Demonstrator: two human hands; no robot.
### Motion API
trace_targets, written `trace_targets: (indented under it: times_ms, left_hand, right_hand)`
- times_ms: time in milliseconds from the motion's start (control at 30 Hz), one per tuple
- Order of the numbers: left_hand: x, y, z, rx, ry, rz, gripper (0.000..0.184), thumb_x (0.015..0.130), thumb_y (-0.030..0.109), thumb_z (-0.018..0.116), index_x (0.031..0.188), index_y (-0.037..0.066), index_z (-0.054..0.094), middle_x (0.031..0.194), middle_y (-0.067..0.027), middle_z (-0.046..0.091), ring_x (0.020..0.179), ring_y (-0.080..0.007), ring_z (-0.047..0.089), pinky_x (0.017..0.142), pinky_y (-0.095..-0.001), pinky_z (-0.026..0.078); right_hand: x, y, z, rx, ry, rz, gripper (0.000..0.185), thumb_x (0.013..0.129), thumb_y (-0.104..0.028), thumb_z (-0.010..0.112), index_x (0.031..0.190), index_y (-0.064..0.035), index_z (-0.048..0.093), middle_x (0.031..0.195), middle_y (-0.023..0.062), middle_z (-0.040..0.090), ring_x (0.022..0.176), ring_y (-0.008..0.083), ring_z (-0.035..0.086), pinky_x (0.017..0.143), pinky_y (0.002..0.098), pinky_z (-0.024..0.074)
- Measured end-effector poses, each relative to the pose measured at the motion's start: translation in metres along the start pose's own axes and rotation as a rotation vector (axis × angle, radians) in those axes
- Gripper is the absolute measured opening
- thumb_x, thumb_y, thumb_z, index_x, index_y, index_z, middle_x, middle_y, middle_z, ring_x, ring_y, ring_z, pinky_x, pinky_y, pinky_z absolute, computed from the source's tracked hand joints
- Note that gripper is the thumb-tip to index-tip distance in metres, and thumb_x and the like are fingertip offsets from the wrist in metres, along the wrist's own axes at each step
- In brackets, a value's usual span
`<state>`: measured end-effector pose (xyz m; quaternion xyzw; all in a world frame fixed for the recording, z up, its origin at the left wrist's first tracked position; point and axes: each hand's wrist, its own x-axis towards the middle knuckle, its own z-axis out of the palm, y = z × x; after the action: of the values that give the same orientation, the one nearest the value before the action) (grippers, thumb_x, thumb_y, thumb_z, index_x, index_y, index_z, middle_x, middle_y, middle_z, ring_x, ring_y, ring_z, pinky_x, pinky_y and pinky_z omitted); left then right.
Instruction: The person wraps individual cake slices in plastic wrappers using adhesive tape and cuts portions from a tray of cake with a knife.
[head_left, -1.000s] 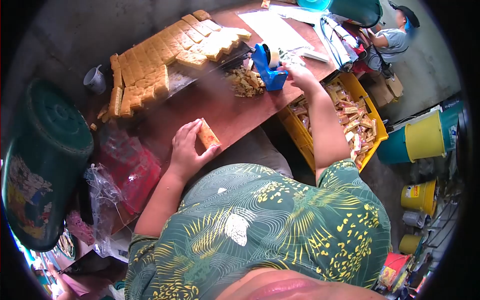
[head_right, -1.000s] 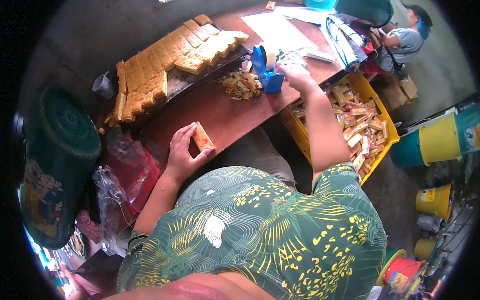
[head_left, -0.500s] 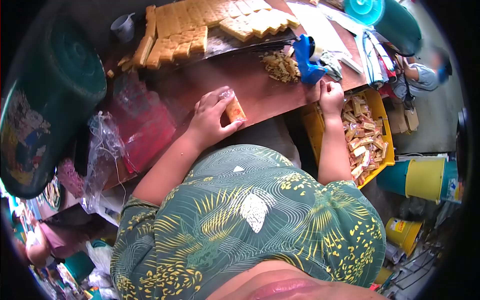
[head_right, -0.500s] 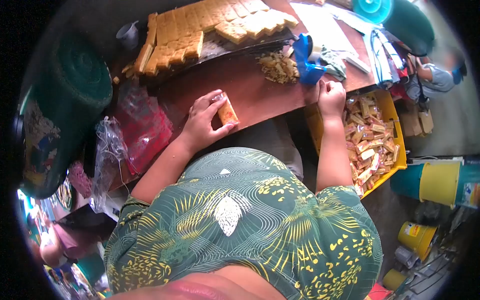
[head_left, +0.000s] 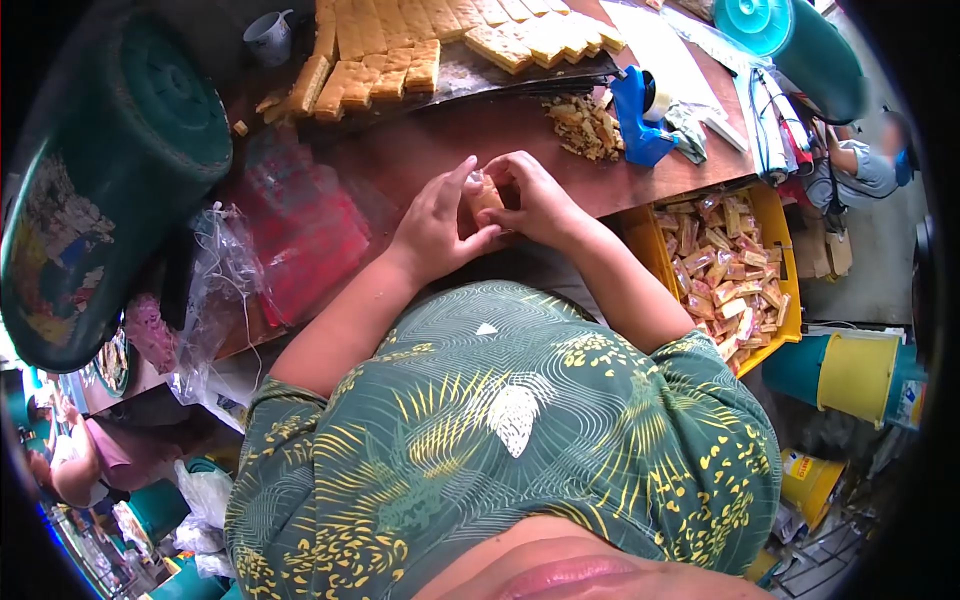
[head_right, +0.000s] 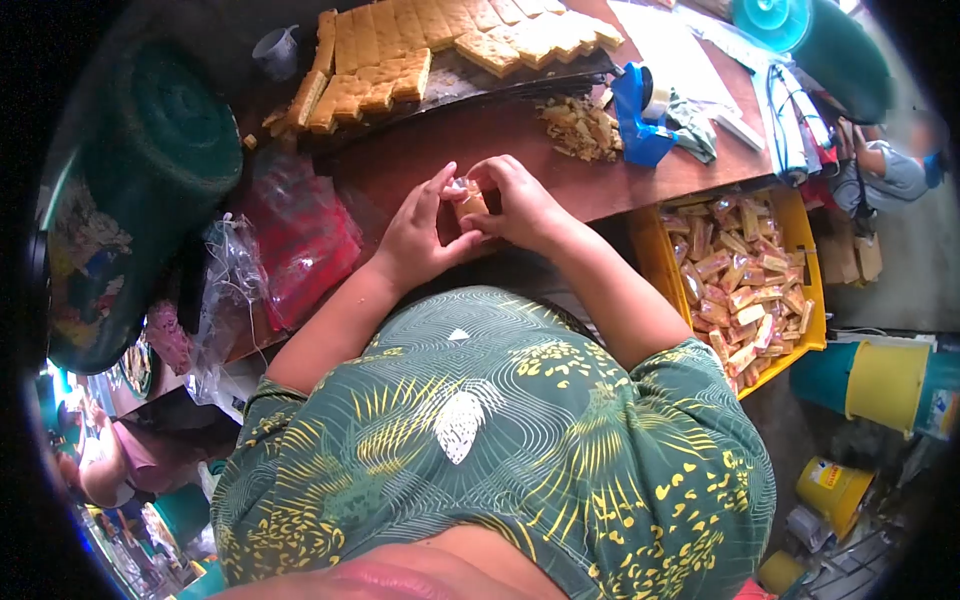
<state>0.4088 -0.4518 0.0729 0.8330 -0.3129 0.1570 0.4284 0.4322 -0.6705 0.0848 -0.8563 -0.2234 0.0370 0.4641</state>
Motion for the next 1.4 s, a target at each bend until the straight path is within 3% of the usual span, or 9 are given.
trace_targets:
  times_ms: [167,467,533,667,767,900,1067,1267,1400]
  left_hand:
    - [0.026,-0.021,0.01,-0.219,-0.065,-0.28,0.068,0.089,0.001,0.072,0.152,0.013,0.048,0.105,-0.0102,0.063,0.083,-0.0155,0.065,0.076,-0.0299,0.058]
    - [0.028,-0.036,-0.033,-0.314,0.183,-0.286,0.029,0.094,0.005,0.071,0.122,0.007,0.071,0.122,-0.0082,0.064,0.102,-0.0152,0.066,0.082,-0.0284,0.057]
    - [0.017,-0.036,-0.086,0.079,0.251,-0.093,0.028,0.091,0.008,0.074,0.12,0.007,0.071,0.119,-0.0105,0.065,0.109,-0.0238,0.066,0.093,-0.0358,0.055]
    - [-0.026,-0.082,-0.151,0.493,0.406,-0.192,0.027,0.089,0.018,0.08,0.111,0.006,0.069,0.124,-0.0141,0.063,0.108,-0.0283,0.065,0.093,-0.0385,0.053]
    - [-0.072,-0.127,-0.151,0.552,0.256,-0.353,0.028,0.087,0.023,0.083,0.101,0.004,0.068,0.129,-0.0174,0.06,0.098,-0.0289,0.065,0.087,-0.0396,0.053]
    - [-0.074,-0.128,-0.155,0.319,0.18,-0.582,0.036,0.08,0.036,0.086,0.086,0.004,0.069,0.137,-0.0227,0.055,0.126,-0.043,0.054,0.107,-0.0487,0.045]
    - [-0.068,-0.1,-0.162,0.496,0.072,-0.506,0.029,0.081,0.03,0.084,0.086,0.005,0.069,0.14,-0.0211,0.054,0.118,-0.0398,0.058,0.101,-0.0467,0.048]
    - [-0.078,-0.135,-0.153,0.457,0.163,-0.36,0.034,0.081,0.036,0.085,0.084,0.006,0.069,0.141,-0.0188,0.054,0.103,-0.0337,0.065,0.088,-0.0428,0.053]
    - [-0.068,-0.097,-0.157,0.515,0.075,-0.42,0.036,0.08,0.039,0.083,0.084,0.005,0.071,0.141,-0.024,0.055,0.129,-0.045,0.053,0.11,-0.0509,0.043]
  right_hand:
    - [-0.001,0.001,0.003,0.083,-0.01,0.017,0.079,0.072,-0.011,0.091,0.141,-0.0023,0.053,0.128,0.0182,0.059,0.12,0.0329,0.062,0.106,0.0411,0.0518]
    - [0.019,-0.038,-0.048,-0.395,-0.497,-0.064,0.065,0.073,-0.012,0.089,0.133,-0.0047,0.064,0.121,0.0144,0.063,0.118,0.0303,0.063,0.101,0.0445,0.0536]
    - [0.023,-0.048,-0.09,-0.164,-0.241,-0.087,0.036,0.08,-0.009,0.083,0.115,-0.0048,0.073,0.104,0.0063,0.068,0.094,0.0182,0.07,0.076,0.0313,0.0583]
    - [0.054,-0.034,-0.139,0.268,0.776,-0.046,0.008,0.098,-0.011,0.072,0.101,-0.007,0.066,0.098,0.0021,0.069,0.086,0.0098,0.063,0.077,0.0246,0.0513]
    - [0.086,-0.044,-0.128,-0.179,0.573,-0.223,0.016,0.096,-0.015,0.075,0.105,-0.0055,0.066,0.1,0.0031,0.068,0.094,0.0129,0.064,0.082,0.029,0.0516]
    - [0.124,-0.086,-0.063,-0.368,0.203,-0.174,0.03,0.091,-0.023,0.079,0.113,-0.007,0.066,0.112,0.0138,0.067,0.103,0.0274,0.068,0.092,0.0386,0.0536]
    - [0.175,-0.067,-0.014,-0.679,0.105,0.039,0.082,0.083,-0.042,0.085,0.15,-0.0138,0.047,0.143,0.0193,0.052,0.131,0.0386,0.056,0.108,0.0475,0.0492]
    - [0.193,-0.064,-0.01,-0.723,0.038,0.226,0.072,0.088,-0.022,0.073,0.153,-0.0139,0.044,0.147,0.0211,0.051,0.134,0.0383,0.054,0.111,0.0489,0.0458]
    - [0.192,-0.074,-0.008,-0.805,0.071,0.29,0.072,0.09,-0.032,0.071,0.154,-0.0119,0.044,0.139,0.0246,0.058,0.132,0.0401,0.055,0.113,0.0533,0.041]
